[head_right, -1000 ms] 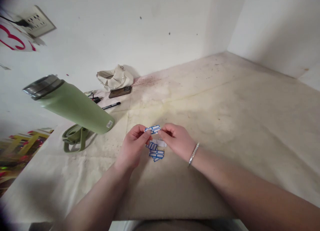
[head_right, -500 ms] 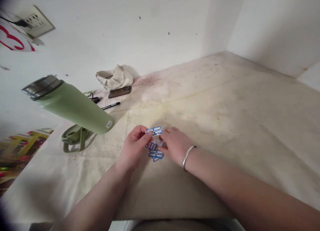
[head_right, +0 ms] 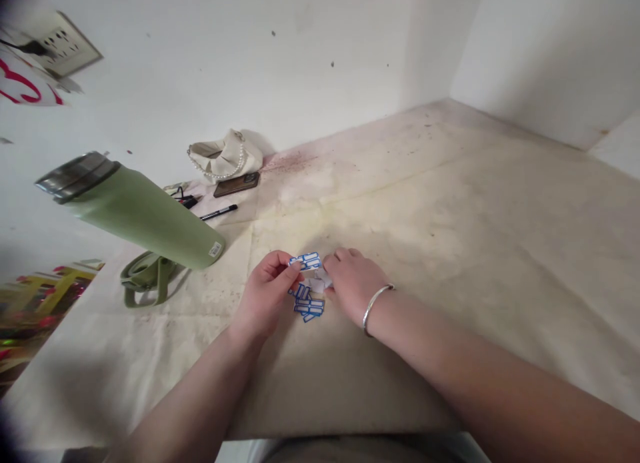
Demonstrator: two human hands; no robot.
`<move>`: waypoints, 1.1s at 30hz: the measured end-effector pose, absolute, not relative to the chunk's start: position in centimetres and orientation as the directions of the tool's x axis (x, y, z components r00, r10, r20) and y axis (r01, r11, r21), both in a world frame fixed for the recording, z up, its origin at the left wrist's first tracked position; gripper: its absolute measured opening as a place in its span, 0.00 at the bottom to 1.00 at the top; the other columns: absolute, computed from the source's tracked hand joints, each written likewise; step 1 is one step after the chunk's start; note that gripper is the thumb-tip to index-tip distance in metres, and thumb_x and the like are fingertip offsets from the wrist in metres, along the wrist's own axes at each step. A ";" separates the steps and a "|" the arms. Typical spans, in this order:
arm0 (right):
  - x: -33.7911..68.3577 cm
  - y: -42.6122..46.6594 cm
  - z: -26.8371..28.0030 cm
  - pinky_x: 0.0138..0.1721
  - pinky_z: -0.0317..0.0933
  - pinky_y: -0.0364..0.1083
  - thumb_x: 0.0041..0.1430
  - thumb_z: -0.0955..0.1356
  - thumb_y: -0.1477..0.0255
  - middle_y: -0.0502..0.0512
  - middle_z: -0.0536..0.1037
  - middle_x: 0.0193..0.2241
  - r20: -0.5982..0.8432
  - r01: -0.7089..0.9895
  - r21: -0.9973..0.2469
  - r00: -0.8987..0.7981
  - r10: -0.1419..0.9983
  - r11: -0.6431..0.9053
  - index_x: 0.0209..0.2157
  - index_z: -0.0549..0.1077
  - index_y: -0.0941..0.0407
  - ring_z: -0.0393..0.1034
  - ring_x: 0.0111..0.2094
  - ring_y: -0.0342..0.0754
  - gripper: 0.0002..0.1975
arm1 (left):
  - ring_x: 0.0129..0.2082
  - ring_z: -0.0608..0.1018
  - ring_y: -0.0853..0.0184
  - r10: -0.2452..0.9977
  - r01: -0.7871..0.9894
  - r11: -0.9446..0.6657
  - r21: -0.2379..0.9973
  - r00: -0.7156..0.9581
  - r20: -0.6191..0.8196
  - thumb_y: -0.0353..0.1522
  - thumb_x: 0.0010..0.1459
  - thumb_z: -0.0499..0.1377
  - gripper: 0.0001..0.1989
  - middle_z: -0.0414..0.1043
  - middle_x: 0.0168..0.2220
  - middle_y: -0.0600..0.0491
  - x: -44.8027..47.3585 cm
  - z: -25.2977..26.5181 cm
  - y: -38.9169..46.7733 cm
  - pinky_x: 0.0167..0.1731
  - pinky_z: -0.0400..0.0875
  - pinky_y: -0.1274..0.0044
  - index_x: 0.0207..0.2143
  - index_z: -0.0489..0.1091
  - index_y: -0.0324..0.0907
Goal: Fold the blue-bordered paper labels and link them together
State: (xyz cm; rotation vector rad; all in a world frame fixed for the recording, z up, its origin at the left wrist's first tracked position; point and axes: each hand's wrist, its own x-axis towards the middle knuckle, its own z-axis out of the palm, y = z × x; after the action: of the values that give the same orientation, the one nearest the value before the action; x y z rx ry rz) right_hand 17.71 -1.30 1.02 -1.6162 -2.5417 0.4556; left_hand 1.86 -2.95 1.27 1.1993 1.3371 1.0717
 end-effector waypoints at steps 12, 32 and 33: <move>18.4 -1.2 1.2 0.41 0.61 0.49 0.53 0.67 0.72 0.63 0.71 0.44 -0.084 0.886 -0.272 -0.411 0.908 0.376 0.44 0.70 0.60 0.65 0.47 0.58 0.15 | 0.21 0.66 0.75 0.996 0.106 0.092 0.990 -0.007 -0.092 0.38 0.53 0.59 0.10 0.67 0.22 0.58 1.9 1.1 -2.9 0.21 0.60 0.83 0.28 0.65 0.41; 18.9 -0.9 1.4 0.27 0.50 0.43 0.54 0.63 0.75 0.53 0.74 0.29 -0.150 0.850 -0.396 -0.434 0.888 0.348 0.29 0.68 0.55 0.67 0.30 0.46 0.03 | 0.21 0.65 0.75 0.996 0.121 0.085 0.989 -0.003 -0.086 0.38 0.54 0.59 0.10 0.66 0.21 0.58 1.7 0.9 -2.7 0.21 0.60 0.83 0.28 0.64 0.41; 18.9 -0.9 1.5 0.27 0.50 0.43 0.54 0.63 0.75 0.53 0.74 0.29 -0.140 0.841 -0.408 -0.441 0.886 0.354 0.29 0.68 0.55 0.66 0.30 0.46 0.03 | 0.21 0.65 0.75 0.996 0.115 0.083 0.990 -0.001 -0.084 0.37 0.54 0.59 0.09 0.66 0.21 0.59 1.7 0.9 -2.7 0.21 0.60 0.83 0.29 0.64 0.41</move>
State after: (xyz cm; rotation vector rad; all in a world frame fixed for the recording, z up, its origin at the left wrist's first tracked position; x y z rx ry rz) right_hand 18.87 -0.92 1.50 -1.5999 -2.4970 0.6540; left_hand 1.69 -2.69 0.93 1.2321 1.3289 1.0870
